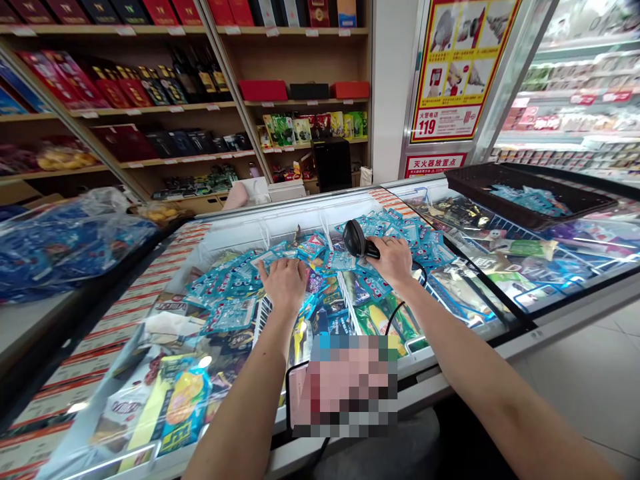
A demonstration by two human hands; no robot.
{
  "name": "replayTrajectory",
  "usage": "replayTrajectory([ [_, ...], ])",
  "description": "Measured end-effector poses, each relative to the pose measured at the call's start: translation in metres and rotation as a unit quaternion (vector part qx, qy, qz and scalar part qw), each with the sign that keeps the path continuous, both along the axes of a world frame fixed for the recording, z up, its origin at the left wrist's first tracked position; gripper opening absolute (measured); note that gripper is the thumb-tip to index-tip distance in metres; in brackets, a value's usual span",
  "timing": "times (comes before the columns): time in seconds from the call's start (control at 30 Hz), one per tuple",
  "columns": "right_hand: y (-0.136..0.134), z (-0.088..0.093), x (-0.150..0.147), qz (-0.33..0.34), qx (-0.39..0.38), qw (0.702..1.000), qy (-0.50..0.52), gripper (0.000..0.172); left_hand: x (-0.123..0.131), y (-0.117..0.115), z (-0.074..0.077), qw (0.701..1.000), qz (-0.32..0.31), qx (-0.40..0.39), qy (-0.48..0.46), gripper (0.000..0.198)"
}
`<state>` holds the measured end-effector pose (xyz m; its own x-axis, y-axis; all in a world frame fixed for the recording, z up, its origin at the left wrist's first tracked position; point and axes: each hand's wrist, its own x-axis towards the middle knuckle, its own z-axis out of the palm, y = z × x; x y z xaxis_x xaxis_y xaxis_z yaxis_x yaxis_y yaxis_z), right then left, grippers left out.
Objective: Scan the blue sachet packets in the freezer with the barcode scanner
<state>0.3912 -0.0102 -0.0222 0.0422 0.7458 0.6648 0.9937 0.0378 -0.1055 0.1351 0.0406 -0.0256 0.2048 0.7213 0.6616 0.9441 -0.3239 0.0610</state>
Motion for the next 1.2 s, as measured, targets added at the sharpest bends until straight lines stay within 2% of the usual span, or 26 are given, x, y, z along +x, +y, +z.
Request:
replayTrajectory([
  [0.1,0.000,0.000,-0.001,-0.005,-0.003,1.000,-0.004,0.040,0.004,-0.001,0.002,0.996,-0.084,-0.020,0.010,0.037],
  [0.23,0.001,0.000,-0.001,-0.007,0.000,1.000,-0.006,0.039,0.010,-0.001,0.006,0.968,-0.227,-0.070,0.078,0.042],
  [0.37,0.001,0.000,-0.001,-0.008,-0.002,1.000,-0.006,0.039,0.011,-0.004,0.008,0.949,-0.273,-0.098,0.124,0.043],
  [0.5,0.001,0.000,-0.002,-0.007,-0.010,1.000,-0.004,0.040,0.010,-0.004,0.009,0.949,-0.265,-0.104,0.137,0.040],
  [0.8,-0.001,0.001,-0.002,-0.010,-0.012,1.000,-0.005,0.040,0.009,0.001,0.003,0.985,-0.135,-0.087,0.067,0.044],
  [0.93,-0.001,0.002,-0.002,-0.007,-0.011,1.000,-0.005,0.040,0.007,0.006,-0.003,0.987,-0.125,-0.094,0.045,0.045],
  [1.07,-0.002,0.002,-0.002,0.001,-0.011,1.000,-0.005,0.039,0.005,0.014,-0.009,0.988,-0.117,-0.101,0.027,0.060],
  [1.2,-0.001,0.001,-0.002,0.001,-0.013,1.000,-0.006,0.039,0.000,0.020,-0.012,0.984,-0.141,-0.102,-0.022,0.064],
])
